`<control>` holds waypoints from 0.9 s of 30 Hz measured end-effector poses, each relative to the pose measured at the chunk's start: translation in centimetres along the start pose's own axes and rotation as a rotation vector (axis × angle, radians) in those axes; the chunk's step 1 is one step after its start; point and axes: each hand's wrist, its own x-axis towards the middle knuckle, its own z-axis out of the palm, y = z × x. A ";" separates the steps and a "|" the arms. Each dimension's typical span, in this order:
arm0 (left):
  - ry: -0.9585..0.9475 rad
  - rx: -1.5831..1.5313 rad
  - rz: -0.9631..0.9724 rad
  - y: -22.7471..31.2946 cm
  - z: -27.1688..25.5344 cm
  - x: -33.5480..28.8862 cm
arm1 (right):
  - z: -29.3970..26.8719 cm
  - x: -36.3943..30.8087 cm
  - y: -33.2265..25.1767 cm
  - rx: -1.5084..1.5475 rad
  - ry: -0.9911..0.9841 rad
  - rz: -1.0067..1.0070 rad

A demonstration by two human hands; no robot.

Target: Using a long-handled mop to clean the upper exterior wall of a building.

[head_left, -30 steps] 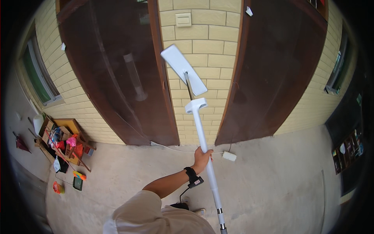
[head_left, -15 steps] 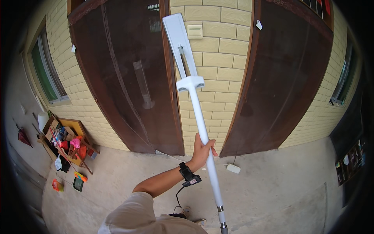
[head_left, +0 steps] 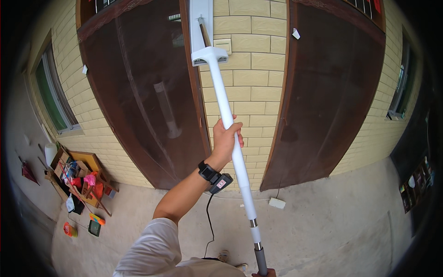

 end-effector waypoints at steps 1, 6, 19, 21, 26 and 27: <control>-0.005 -0.025 -0.001 0.4 0.1 -0.4 | 0.1 -0.7 -0.5 -0.034 0.030 -0.031; -0.001 -0.047 -0.031 -1.4 1.4 -6.1 | -1.0 -4.8 2.5 -0.107 0.097 -0.014; -0.024 0.002 -0.132 -9.8 1.3 -6.9 | -1.6 -5.4 10.1 -0.182 0.189 0.173; -0.003 -0.024 -0.146 -9.7 1.0 -7.2 | -1.1 -6.6 8.0 -0.178 0.266 0.147; -0.033 -0.013 -0.147 -11.1 2.3 -7.5 | -1.5 -7.5 8.3 -0.147 0.241 0.207; -0.048 -0.019 -0.149 -11.6 2.8 -7.6 | -1.6 -7.2 9.3 -0.130 0.269 0.194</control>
